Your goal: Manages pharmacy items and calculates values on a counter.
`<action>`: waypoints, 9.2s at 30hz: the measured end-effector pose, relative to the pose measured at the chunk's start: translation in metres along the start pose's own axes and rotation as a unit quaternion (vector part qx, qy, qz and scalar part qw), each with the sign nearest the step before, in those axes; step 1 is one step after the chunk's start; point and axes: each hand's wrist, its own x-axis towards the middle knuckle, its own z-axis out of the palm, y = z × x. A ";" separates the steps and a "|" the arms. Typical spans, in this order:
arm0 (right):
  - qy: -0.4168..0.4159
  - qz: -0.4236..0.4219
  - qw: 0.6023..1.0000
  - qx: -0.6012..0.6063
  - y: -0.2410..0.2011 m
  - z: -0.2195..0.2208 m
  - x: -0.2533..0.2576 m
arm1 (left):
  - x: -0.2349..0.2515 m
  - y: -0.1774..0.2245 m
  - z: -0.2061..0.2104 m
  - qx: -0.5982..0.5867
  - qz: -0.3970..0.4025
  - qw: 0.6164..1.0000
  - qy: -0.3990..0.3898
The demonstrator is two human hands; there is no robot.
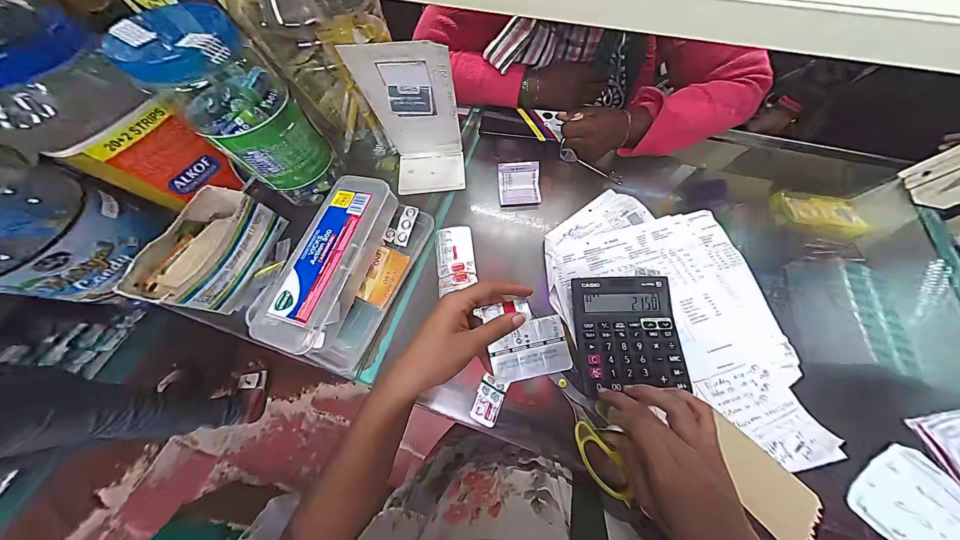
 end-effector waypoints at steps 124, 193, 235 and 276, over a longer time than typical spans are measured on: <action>0.081 0.147 0.980 -0.108 0.037 -0.007 -0.001 | -0.098 -0.052 -0.001 0.550 0.082 0.818 0.145; -0.062 0.264 0.961 -0.064 0.082 -0.042 0.010 | -0.079 -0.049 0.045 0.464 0.109 0.875 0.087; -0.008 0.316 0.936 0.153 0.103 -0.077 0.019 | 0.004 -0.027 0.058 0.393 0.204 0.896 0.024; 0.155 0.248 0.952 -0.087 0.004 -0.041 -0.001 | 0.049 0.017 0.057 0.293 0.110 0.936 -0.160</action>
